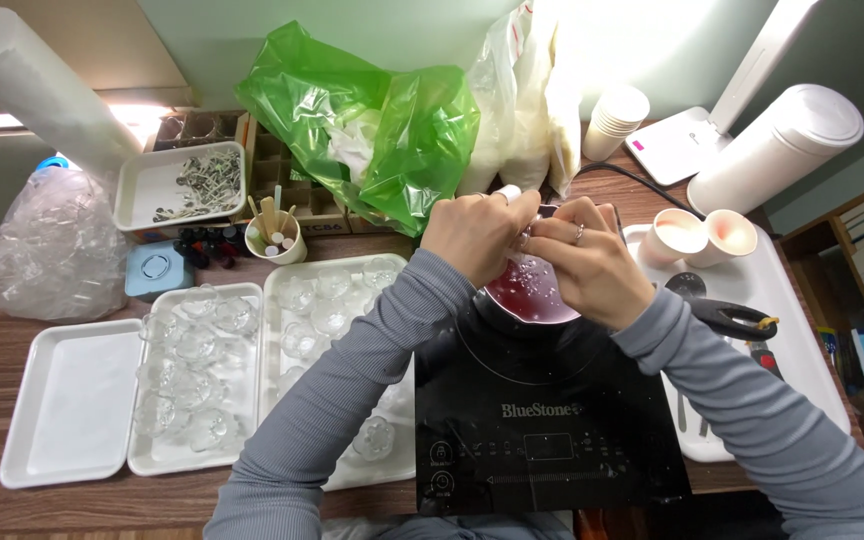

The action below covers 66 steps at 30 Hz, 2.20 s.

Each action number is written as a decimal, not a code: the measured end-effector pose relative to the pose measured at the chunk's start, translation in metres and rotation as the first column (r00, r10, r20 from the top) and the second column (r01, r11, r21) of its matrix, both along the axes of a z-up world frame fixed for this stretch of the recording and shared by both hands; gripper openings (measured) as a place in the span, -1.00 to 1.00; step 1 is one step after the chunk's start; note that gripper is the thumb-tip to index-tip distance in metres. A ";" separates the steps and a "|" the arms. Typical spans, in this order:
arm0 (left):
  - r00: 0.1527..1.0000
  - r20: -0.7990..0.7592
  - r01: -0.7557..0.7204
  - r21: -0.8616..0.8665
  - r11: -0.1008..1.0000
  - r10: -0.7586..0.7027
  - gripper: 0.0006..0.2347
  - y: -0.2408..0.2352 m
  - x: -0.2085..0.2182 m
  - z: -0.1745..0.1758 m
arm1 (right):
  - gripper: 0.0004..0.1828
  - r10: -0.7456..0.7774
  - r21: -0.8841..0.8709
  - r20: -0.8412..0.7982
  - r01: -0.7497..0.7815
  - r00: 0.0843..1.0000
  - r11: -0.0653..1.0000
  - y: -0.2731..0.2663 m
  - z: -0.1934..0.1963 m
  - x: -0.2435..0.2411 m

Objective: The person picks up clear glass flower-shaped pieces one at a time, dips each into a pot of hot purple liquid on an induction cooker, wipes it with a white cloth and tissue, and places it onto white trays. Near the end the person tears paper towel sheets and continues wiping pieces on the trays.

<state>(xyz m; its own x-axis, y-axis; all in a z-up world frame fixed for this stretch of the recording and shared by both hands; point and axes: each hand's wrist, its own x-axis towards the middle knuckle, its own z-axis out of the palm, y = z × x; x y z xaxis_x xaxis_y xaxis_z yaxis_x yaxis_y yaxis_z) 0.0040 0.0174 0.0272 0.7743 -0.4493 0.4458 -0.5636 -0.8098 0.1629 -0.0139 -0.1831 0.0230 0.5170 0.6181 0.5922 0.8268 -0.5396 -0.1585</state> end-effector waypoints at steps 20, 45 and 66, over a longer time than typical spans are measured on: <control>0.998 -0.011 -0.070 -0.059 0.996 0.069 -0.83 0.003 0.000 -0.003 | -0.64 -0.047 0.154 -0.132 0.067 0.990 0.986 -0.002 0.025 -0.012; 0.996 -0.085 -0.033 -0.148 0.988 0.020 -0.81 0.000 0.001 0.000 | -0.53 0.020 0.053 -0.258 -0.006 0.966 0.999 -0.001 0.012 -0.004; 0.820 -0.569 -0.024 -0.139 0.990 -0.060 -0.85 0.006 0.006 0.030 | -0.64 0.150 -0.325 0.475 0.014 0.867 0.946 -0.016 0.012 0.017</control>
